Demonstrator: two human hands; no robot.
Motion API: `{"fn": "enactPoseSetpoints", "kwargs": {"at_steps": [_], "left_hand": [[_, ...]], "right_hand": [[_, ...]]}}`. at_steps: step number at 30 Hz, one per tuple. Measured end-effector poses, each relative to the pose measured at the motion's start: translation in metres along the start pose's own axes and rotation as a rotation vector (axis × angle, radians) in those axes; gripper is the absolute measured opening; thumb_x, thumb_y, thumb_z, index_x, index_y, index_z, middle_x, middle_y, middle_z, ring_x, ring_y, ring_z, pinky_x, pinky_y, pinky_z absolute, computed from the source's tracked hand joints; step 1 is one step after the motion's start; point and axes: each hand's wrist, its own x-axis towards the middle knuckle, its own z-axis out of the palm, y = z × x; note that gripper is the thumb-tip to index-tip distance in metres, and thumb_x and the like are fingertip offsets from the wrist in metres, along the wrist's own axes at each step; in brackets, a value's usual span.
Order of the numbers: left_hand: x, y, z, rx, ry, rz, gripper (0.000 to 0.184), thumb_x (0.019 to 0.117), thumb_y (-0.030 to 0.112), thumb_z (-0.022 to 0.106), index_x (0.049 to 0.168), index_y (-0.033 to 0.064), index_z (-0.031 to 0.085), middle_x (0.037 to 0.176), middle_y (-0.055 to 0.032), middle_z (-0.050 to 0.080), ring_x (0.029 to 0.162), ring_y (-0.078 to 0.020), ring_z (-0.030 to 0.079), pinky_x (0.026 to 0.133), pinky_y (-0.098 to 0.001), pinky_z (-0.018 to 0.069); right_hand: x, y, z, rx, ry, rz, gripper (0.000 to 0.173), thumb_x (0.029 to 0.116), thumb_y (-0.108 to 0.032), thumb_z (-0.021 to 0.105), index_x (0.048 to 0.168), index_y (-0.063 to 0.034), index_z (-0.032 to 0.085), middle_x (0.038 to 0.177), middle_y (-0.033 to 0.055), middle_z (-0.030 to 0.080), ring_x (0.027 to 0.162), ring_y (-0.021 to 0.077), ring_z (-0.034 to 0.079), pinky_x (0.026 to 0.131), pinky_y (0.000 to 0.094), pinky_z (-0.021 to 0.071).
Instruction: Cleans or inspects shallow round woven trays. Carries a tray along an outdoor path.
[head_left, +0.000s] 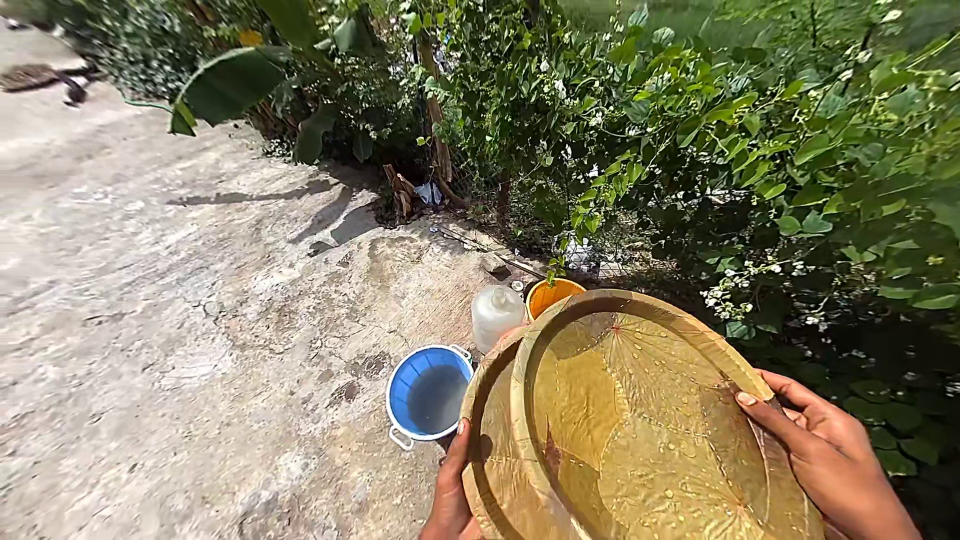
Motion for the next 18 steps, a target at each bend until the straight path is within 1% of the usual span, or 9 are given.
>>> {"fn": "enactPoseSetpoints", "kwargs": {"at_steps": [3, 6, 9, 14, 16, 18], "left_hand": [[0.002, 0.002, -0.002, -0.004, -0.003, 0.011, 0.050, 0.0930, 0.042, 0.071, 0.130, 0.0084, 0.065, 0.121, -0.0187, 0.070, 0.112, -0.0293, 0.070, 0.098, -0.0500, 0.0564], [0.004, 0.003, -0.002, 0.020, 0.044, 0.038, 0.052, 0.0909, 0.043, 0.073, 0.129, 0.0087, 0.065, 0.118, -0.0184, 0.071, 0.108, -0.0285, 0.071, 0.095, -0.0489, 0.0584], [0.006, 0.002, -0.004, 0.039, 0.056, 0.067, 0.052, 0.0911, 0.042, 0.073, 0.129, 0.0078, 0.064, 0.117, -0.0190, 0.071, 0.107, -0.0290, 0.072, 0.094, -0.0488, 0.0590], [0.007, 0.000, -0.006, 0.019, 0.038, 0.063, 0.050, 0.0911, 0.041, 0.073, 0.128, 0.0076, 0.065, 0.117, -0.0192, 0.072, 0.107, -0.0289, 0.072, 0.093, -0.0488, 0.0591], [0.006, -0.001, -0.005, 0.003, 0.036, 0.055, 0.048, 0.0917, 0.040, 0.072, 0.127, 0.0076, 0.066, 0.116, -0.0194, 0.072, 0.106, -0.0292, 0.072, 0.093, -0.0495, 0.0590], [0.005, -0.001, 0.001, 0.022, 0.074, 0.064, 0.045, 0.0913, 0.040, 0.072, 0.123, 0.0090, 0.068, 0.112, -0.0170, 0.074, 0.103, -0.0268, 0.073, 0.091, -0.0480, 0.0603]], "right_hand": [[0.001, -0.006, -0.010, -0.025, 0.085, 0.006, 0.028, 0.0975, -0.004, 0.058, 0.124, -0.0053, 0.064, 0.091, 0.0051, 0.072, 0.071, 0.0097, 0.070, 0.061, 0.0252, 0.0609], [0.003, -0.010, -0.020, -0.062, 0.175, 0.005, 0.027, 0.0986, -0.003, 0.057, 0.125, -0.0055, 0.062, 0.087, 0.0010, 0.070, 0.066, 0.0046, 0.067, 0.058, 0.0218, 0.0587], [0.004, -0.006, -0.027, -0.082, 0.223, -0.001, 0.026, 0.0985, -0.003, 0.058, 0.124, -0.0054, 0.061, 0.092, 0.0002, 0.069, 0.071, 0.0029, 0.066, 0.062, 0.0207, 0.0584], [0.002, 0.000, -0.021, -0.072, 0.268, 0.009, 0.025, 0.0986, -0.005, 0.058, 0.123, -0.0042, 0.063, 0.096, 0.0039, 0.069, 0.073, 0.0060, 0.067, 0.063, 0.0231, 0.0587], [0.002, 0.005, -0.017, -0.046, 0.290, -0.006, 0.025, 0.0978, -0.005, 0.059, 0.122, -0.0038, 0.065, 0.097, 0.0066, 0.070, 0.074, 0.0096, 0.069, 0.062, 0.0259, 0.0596], [0.002, 0.007, -0.015, -0.040, 0.323, -0.027, 0.025, 0.0971, -0.005, 0.060, 0.122, -0.0035, 0.064, 0.097, 0.0072, 0.070, 0.075, 0.0104, 0.069, 0.063, 0.0264, 0.0600]]}}
